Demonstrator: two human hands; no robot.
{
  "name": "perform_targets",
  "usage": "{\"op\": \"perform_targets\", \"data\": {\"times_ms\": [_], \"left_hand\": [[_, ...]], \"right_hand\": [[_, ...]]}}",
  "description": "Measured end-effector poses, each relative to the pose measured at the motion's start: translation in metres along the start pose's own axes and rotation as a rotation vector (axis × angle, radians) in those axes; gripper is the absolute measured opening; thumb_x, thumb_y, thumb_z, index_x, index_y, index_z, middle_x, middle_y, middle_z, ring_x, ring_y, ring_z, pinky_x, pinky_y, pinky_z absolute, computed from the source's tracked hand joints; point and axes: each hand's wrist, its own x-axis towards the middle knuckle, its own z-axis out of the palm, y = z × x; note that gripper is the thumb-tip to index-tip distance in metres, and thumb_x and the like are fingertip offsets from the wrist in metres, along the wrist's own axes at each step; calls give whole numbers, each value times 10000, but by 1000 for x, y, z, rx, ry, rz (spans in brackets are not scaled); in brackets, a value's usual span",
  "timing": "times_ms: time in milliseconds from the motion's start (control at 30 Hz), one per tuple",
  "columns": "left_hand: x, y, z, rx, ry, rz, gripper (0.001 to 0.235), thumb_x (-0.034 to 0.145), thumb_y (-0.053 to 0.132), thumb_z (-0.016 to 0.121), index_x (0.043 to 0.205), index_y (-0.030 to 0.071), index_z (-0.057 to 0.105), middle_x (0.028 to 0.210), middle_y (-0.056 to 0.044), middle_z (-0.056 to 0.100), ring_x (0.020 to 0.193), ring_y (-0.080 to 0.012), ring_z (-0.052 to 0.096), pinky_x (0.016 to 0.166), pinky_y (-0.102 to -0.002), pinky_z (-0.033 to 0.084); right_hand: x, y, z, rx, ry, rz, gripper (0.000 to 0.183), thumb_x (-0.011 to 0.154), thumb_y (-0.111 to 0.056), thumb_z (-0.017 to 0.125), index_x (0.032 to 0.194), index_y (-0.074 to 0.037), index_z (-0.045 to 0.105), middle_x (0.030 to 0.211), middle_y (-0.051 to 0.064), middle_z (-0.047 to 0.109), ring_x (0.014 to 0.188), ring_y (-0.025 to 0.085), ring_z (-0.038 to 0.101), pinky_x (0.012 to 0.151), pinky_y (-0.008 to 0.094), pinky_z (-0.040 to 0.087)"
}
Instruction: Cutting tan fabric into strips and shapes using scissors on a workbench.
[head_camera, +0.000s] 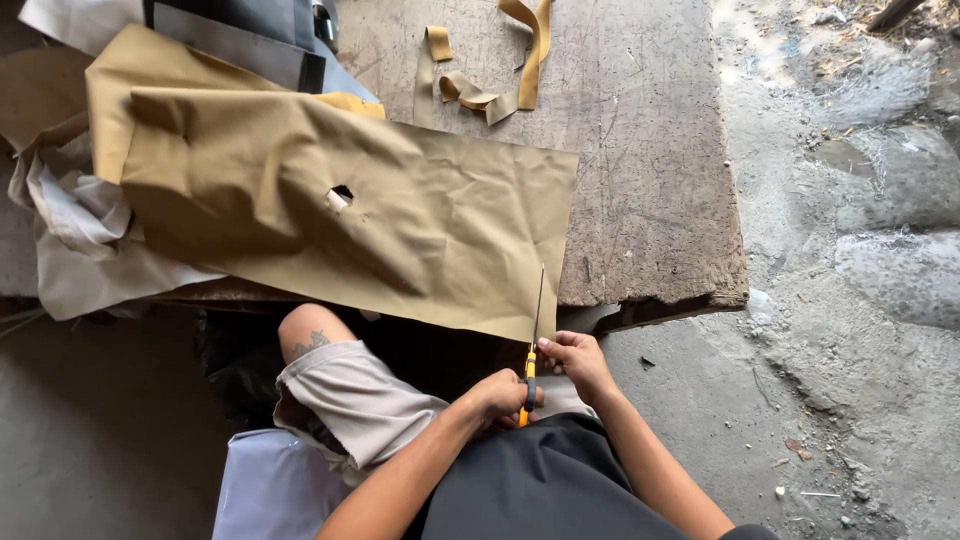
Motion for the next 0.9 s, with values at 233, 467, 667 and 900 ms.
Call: {"op": "perform_targets", "data": {"times_ms": [233, 467, 667, 900], "left_hand": [[5, -6, 1, -40, 85, 27, 210, 762, 152, 838, 805, -21, 728, 659, -161, 734, 521, -200, 726, 479, -253, 590], [-27, 55, -6, -66, -56, 39, 287, 818, 172, 727, 977, -56, 654, 770, -202, 765, 594, -222, 761, 500, -235, 591], [-2, 37, -7, -120, -43, 32, 213, 807, 115, 748, 927, -48, 683, 727, -224, 752, 549, -230, 763, 443, -224, 584], [9, 84, -18, 9, -74, 26, 258, 807, 195, 726, 939, -23, 681, 794, -213, 777, 586, -218, 771, 468, -234, 588]], "right_hand": [[-15, -11, -1, -34, -15, -13, 108, 903, -86, 806, 877, 18, 789, 688, 129, 702, 585, 131, 633, 494, 214, 516], [-34, -17, -3, -102, -23, -71, 129, 864, -114, 829, 801, -7, 794, 627, 104, 629, 589, 136, 551, 513, 230, 459], [-34, -10, -5, -85, -13, -67, 93, 858, -87, 818, 826, -1, 808, 653, 110, 672, 613, 150, 608, 523, 231, 462], [-29, 0, -18, -61, 11, -89, 94, 854, -93, 822, 835, -1, 814, 652, 105, 676, 626, 152, 618, 530, 230, 459]]}}
